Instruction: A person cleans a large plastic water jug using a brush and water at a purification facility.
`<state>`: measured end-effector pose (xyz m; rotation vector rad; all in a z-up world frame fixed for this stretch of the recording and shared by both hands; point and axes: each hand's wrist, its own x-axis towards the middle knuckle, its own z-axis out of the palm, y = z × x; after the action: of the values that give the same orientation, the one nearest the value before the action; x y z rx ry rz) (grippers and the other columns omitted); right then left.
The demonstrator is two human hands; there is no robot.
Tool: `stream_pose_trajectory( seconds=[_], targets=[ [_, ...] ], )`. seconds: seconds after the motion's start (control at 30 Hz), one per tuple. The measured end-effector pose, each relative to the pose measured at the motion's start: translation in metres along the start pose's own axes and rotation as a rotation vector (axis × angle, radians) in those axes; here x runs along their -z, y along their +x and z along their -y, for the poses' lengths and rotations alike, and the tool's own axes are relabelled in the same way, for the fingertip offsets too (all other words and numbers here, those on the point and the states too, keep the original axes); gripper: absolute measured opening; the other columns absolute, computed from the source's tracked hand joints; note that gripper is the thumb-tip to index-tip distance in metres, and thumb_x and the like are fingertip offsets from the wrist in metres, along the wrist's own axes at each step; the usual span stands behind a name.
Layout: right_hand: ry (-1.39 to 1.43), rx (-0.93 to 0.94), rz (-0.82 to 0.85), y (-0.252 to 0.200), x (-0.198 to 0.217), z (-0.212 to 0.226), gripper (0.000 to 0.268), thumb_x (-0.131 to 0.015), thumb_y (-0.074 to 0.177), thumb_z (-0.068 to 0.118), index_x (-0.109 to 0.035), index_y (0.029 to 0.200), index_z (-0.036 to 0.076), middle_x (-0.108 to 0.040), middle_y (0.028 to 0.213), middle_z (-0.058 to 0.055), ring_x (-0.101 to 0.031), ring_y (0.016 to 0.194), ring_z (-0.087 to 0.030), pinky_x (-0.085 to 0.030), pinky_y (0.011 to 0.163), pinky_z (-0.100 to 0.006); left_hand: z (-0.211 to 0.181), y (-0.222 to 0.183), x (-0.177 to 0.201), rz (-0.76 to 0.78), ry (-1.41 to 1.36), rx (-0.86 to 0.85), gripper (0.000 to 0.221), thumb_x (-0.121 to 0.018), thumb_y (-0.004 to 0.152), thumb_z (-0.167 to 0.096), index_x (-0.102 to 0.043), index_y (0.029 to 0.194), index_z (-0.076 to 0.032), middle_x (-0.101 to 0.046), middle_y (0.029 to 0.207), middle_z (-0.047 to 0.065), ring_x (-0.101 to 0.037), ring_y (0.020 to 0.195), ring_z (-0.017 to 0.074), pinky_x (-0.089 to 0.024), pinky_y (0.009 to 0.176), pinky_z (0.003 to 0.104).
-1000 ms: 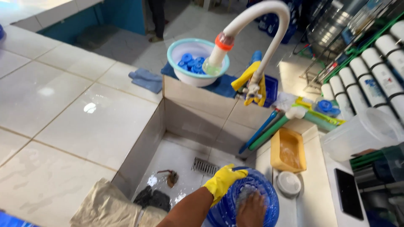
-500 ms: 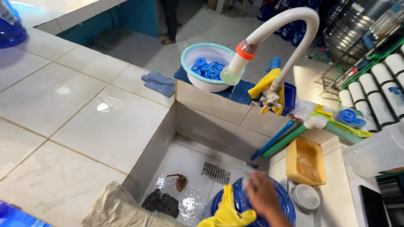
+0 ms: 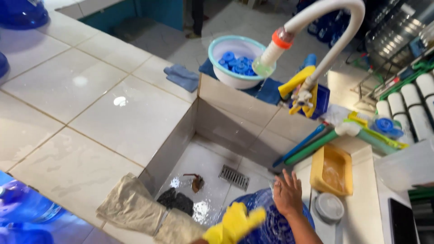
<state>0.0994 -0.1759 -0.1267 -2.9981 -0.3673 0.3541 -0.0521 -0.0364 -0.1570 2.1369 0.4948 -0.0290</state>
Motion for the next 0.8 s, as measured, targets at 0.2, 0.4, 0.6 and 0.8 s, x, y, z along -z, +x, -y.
stream_pose_trajectory(
  seconds=[0.2,0.4,0.6,0.8],
  targets=[
    [0.127,0.128,-0.472,-0.033,-0.031,-0.007,0.051,-0.027,0.107,0.038,-0.066,0.134,0.018,-0.045,0.161,-0.004,-0.030,0.157,-0.031,-0.022,0.127,-0.054,-0.089,0.017,0.099,0.281,-0.386,0.275,0.065,-0.067,0.081,-0.070,-0.057,0.101,-0.009,-0.056,0.088,0.000,-0.050,0.078,0.0140,-0.047,0.080,0.035],
    [-0.125,0.022,-0.363,-0.099,-0.141,-0.063,0.066,-0.033,0.098,0.048,-0.031,0.160,0.026,-0.027,0.171,0.001,-0.024,0.158,-0.031,-0.024,0.124,-0.052,-0.124,0.021,0.142,0.734,-0.568,0.303,0.094,-0.068,0.070,-0.061,-0.048,0.153,-0.021,-0.054,0.151,0.012,-0.058,0.129,0.0339,-0.046,0.114,0.046],
    [-0.485,-0.130,-0.955,-0.099,-0.130,-0.089,0.061,-0.038,0.093,0.061,-0.075,0.132,0.031,-0.070,0.148,0.006,-0.062,0.143,-0.021,-0.032,0.122,-0.051,-0.112,0.027,0.136,0.881,-0.923,0.546,0.080,-0.068,0.082,-0.073,-0.066,0.136,-0.014,-0.071,0.122,0.017,-0.069,0.109,0.0299,-0.055,0.104,0.044],
    [0.056,-0.213,-0.751,-0.131,-0.081,-0.050,0.063,-0.064,0.085,0.055,-0.065,0.143,0.033,-0.050,0.164,-0.018,-0.050,0.145,-0.043,-0.050,0.106,-0.057,-0.085,0.029,0.126,0.832,-0.847,0.700,0.091,-0.058,0.080,-0.080,-0.066,0.137,-0.010,-0.069,0.133,0.019,-0.066,0.117,0.0362,-0.047,0.110,0.051]
  ],
)
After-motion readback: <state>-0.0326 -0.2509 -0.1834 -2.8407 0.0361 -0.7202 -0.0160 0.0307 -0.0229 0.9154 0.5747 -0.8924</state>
